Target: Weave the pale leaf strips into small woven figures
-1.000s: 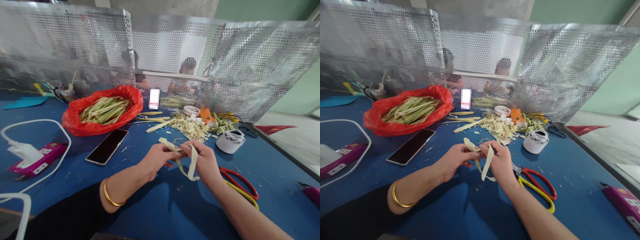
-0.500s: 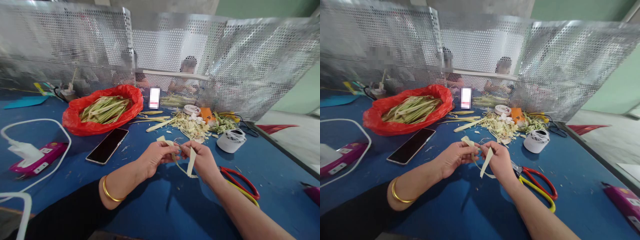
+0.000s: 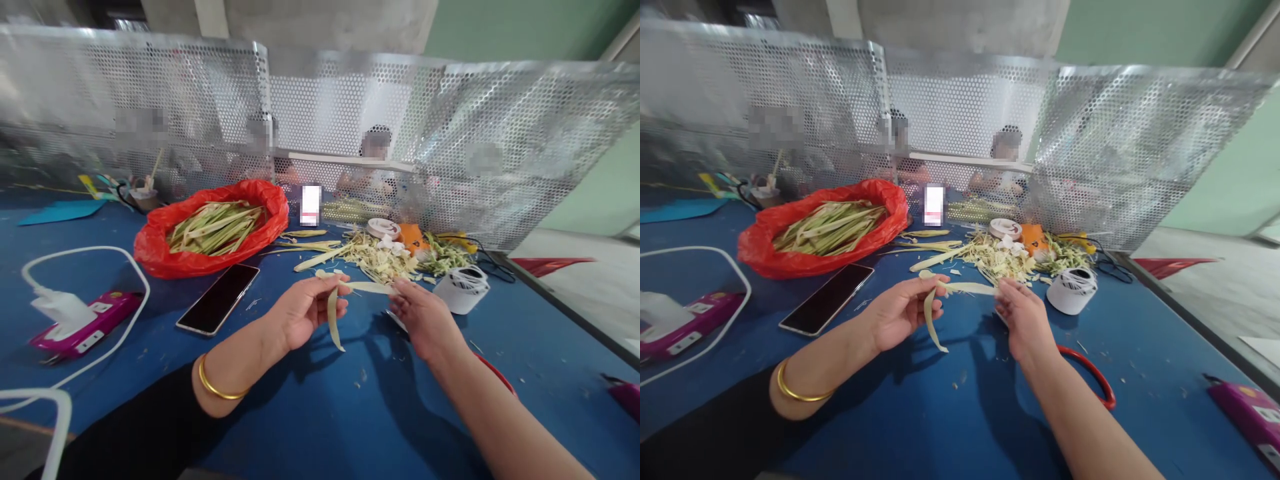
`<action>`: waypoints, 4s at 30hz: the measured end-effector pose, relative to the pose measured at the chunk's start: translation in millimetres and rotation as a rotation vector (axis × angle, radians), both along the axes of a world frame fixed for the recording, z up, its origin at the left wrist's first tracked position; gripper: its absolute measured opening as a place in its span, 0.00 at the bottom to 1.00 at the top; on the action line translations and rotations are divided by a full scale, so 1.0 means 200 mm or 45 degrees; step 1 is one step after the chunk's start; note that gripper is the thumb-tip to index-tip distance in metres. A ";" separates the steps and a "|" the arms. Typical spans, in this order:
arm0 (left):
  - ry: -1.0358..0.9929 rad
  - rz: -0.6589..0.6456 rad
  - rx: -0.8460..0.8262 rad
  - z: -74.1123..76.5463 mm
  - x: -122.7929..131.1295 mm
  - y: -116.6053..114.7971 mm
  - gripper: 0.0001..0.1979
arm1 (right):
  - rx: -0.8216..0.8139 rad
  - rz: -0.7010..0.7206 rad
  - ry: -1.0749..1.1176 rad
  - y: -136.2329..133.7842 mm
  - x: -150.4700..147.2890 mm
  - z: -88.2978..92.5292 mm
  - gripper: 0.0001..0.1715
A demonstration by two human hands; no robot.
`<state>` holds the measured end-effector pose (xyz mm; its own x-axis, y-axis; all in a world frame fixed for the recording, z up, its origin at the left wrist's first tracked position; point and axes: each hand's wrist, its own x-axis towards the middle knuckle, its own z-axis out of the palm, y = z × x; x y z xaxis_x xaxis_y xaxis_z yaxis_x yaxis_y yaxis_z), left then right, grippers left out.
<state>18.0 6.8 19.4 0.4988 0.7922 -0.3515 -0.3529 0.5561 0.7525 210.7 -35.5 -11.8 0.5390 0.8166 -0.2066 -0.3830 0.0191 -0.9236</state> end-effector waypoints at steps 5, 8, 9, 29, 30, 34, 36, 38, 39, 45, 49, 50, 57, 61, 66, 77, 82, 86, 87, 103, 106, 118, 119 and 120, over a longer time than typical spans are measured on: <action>0.186 -0.147 0.271 0.00 0.00 -0.05 0.07 | 0.351 -0.237 -0.920 -0.03 -0.02 0.02 0.15; 0.303 -0.396 0.355 -0.04 0.03 -0.11 0.08 | 0.481 0.131 -1.370 -0.08 -0.08 0.05 0.12; 0.321 -0.471 0.366 -0.06 0.03 -0.12 0.08 | 0.463 0.256 -1.420 -0.09 -0.09 0.05 0.15; 0.315 -0.898 0.396 -0.10 0.03 -0.14 0.09 | 0.211 0.950 -0.783 -0.06 -0.09 0.03 0.36; 0.322 -0.917 0.401 -0.10 0.03 -0.14 0.09 | 0.235 0.923 -0.739 -0.06 -0.09 0.03 0.35; 0.342 -0.961 0.403 -0.12 0.04 -0.15 0.06 | 0.290 0.762 -0.582 -0.08 -0.11 0.06 0.30; 0.382 -0.916 0.383 -0.13 0.05 -0.16 0.06 | 0.262 0.661 -0.597 -0.09 -0.13 0.07 0.31; 0.420 -0.800 0.345 -0.15 0.07 -0.17 0.08 | 0.257 0.595 -0.722 -0.11 -0.15 0.08 0.27; 0.427 -0.729 0.324 -0.16 0.07 -0.17 0.09 | 0.293 0.573 -0.825 -0.13 -0.16 0.08 0.22; 0.288 -0.434 0.227 -0.17 0.08 -0.15 0.06 | 0.969 0.420 -1.843 -0.22 -0.23 0.04 0.12; 0.215 -0.365 0.228 -0.13 0.05 -0.10 0.07 | 1.176 0.358 -2.334 -0.25 -0.25 0.02 0.14; 0.226 -0.332 0.242 -0.11 0.05 -0.09 0.07 | 1.177 0.361 -2.345 -0.25 -0.25 0.02 0.13; 0.257 -0.236 0.284 -0.03 0.01 -0.04 0.06 | 1.154 0.336 -2.275 -0.24 -0.26 0.05 0.18; 0.045 -0.333 0.141 -0.03 -0.01 -0.01 0.04 | 1.135 0.363 -2.336 -0.22 -0.26 0.04 0.17; 0.084 -0.228 -0.078 -0.02 -0.01 0.04 0.02 | 1.058 0.617 -2.500 -0.20 -0.23 0.02 0.19; 0.107 -0.151 0.055 -0.10 0.04 -0.05 0.07 | 1.064 0.334 -2.812 -0.21 -0.29 -0.04 0.17; 0.158 -0.141 -0.004 -0.14 0.07 -0.08 0.06 | 1.095 0.297 -2.868 -0.21 -0.30 -0.08 0.14; 0.139 -0.192 0.065 -0.16 0.08 -0.11 0.04 | 1.111 0.291 -2.707 -0.21 -0.30 -0.09 0.14; 0.123 -0.197 0.090 -0.16 0.07 -0.11 0.05 | 1.086 0.279 -2.583 -0.20 -0.30 -0.08 0.13; 0.230 -0.246 0.518 -0.11 0.06 -0.08 0.14 | 0.066 0.481 -0.221 -0.11 -0.24 -0.01 0.20; 0.266 -0.179 0.514 -0.12 0.07 -0.08 0.12 | 0.025 0.474 -0.189 -0.10 -0.24 -0.01 0.20; 0.377 -0.192 0.506 -0.10 0.05 -0.09 0.10 | -0.003 0.309 -0.373 -0.09 -0.25 -0.04 0.20; 0.383 -0.203 0.515 -0.10 0.05 -0.09 0.10 | -0.002 0.291 -0.390 -0.09 -0.24 -0.04 0.20; 0.389 -0.211 0.520 -0.09 0.05 -0.09 0.10 | 0.001 0.279 -0.406 -0.08 -0.24 -0.04 0.19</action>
